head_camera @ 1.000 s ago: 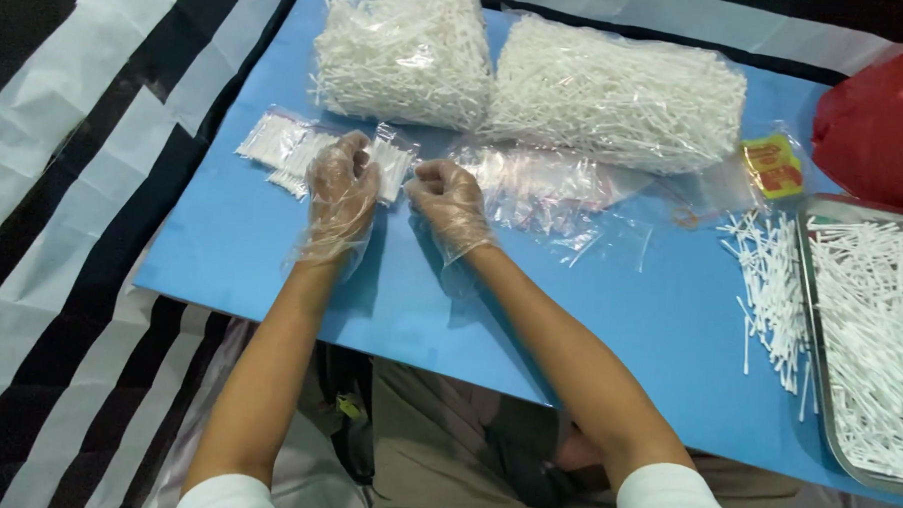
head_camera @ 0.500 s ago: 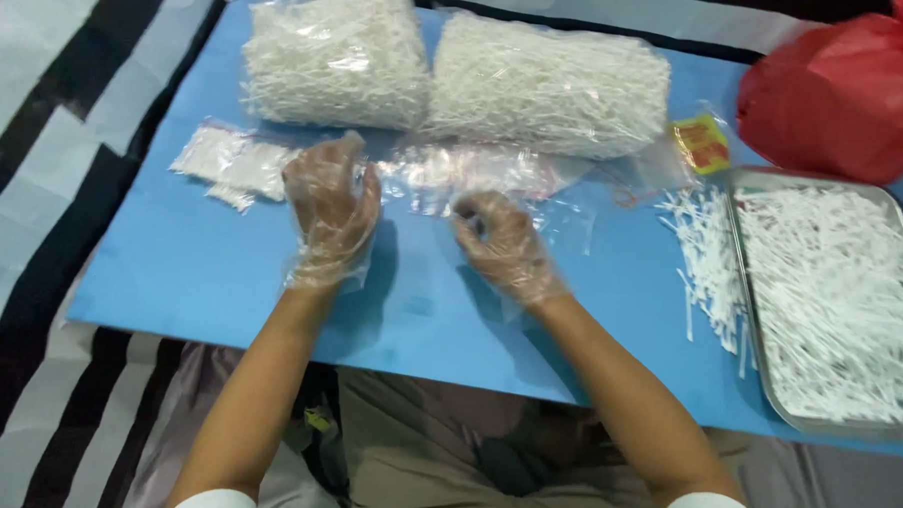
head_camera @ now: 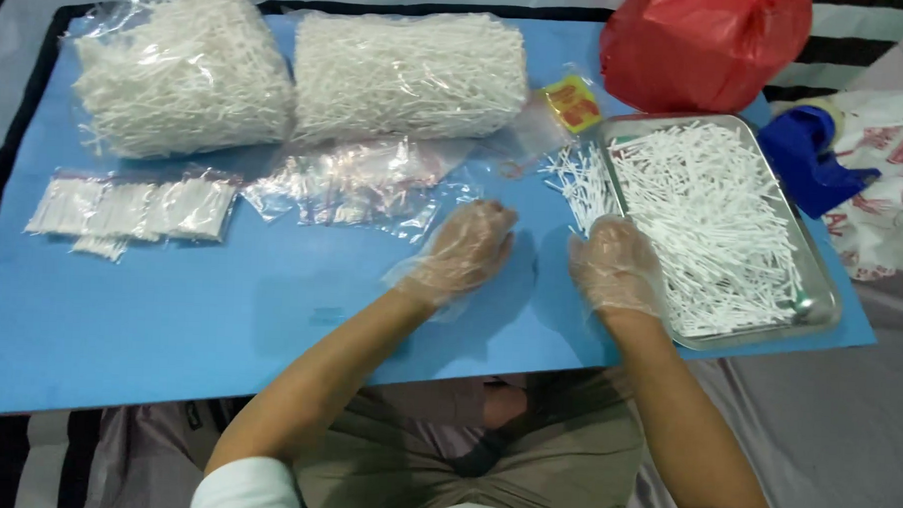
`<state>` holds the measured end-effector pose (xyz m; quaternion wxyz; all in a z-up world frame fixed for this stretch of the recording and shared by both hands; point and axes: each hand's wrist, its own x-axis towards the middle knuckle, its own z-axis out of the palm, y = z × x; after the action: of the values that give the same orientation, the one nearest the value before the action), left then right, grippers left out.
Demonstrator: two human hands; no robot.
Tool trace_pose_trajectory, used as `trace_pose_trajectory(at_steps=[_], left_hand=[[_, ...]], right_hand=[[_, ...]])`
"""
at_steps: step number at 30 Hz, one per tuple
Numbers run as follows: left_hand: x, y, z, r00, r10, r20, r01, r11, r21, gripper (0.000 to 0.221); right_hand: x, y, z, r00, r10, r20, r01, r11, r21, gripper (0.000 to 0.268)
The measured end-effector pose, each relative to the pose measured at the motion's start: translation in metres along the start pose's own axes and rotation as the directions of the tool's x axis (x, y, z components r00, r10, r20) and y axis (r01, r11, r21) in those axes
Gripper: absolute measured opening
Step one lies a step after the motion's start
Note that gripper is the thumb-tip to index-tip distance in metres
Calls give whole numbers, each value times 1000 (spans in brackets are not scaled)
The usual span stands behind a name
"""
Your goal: The person picks up cotton swabs from a tray and bundles them together by hand before placing the bundle into a small plastic bag.
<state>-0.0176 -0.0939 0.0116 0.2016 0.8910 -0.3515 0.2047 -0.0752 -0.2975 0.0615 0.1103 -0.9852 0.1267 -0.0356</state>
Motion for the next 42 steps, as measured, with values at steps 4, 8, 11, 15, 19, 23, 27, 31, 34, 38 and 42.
trace_pose_trajectory(at_steps=[4,8,11,15,19,23,27,31,34,38,42], left_hand=[[50,8,47,997,63,-37,-62,998,31,22],[82,30,43,993,115,-26,-113,990,84,33],[98,38,53,946,228,-232,-182,962,203,18],[101,34,80,912,272,-307,-252,962,102,14],[91,39,78,941,258,-220,-250,966,63,13],[75,23,76,939,295,-174,-286,955,75,20],[53,21,42,970,235,-61,-229,969,87,39],[46,7,15,982,52,179,-60,997,38,65],[33,-3,0,976,-37,215,28,999,43,78],[13,-7,-13,991,8,137,-2,999,-47,73],[10,-9,-9,985,-19,173,32,997,-75,72]], right_hand=[[-3,2,21,999,42,-17,-42,999,-12,34],[2,-4,43,996,81,-44,-82,996,-31,37],[14,-8,57,992,107,-73,-110,993,-45,40],[26,0,75,984,151,-95,-157,986,-59,45],[26,9,86,982,158,-104,-165,984,-67,48],[17,6,72,995,50,-91,-52,998,-24,51],[-4,1,47,980,-46,-194,69,991,114,52],[-5,19,45,939,-219,-266,134,943,-304,46],[-4,19,37,930,-210,-302,154,968,-197,42],[12,18,54,953,-153,-262,116,982,-153,60],[16,9,50,979,-82,-187,88,996,21,34]])
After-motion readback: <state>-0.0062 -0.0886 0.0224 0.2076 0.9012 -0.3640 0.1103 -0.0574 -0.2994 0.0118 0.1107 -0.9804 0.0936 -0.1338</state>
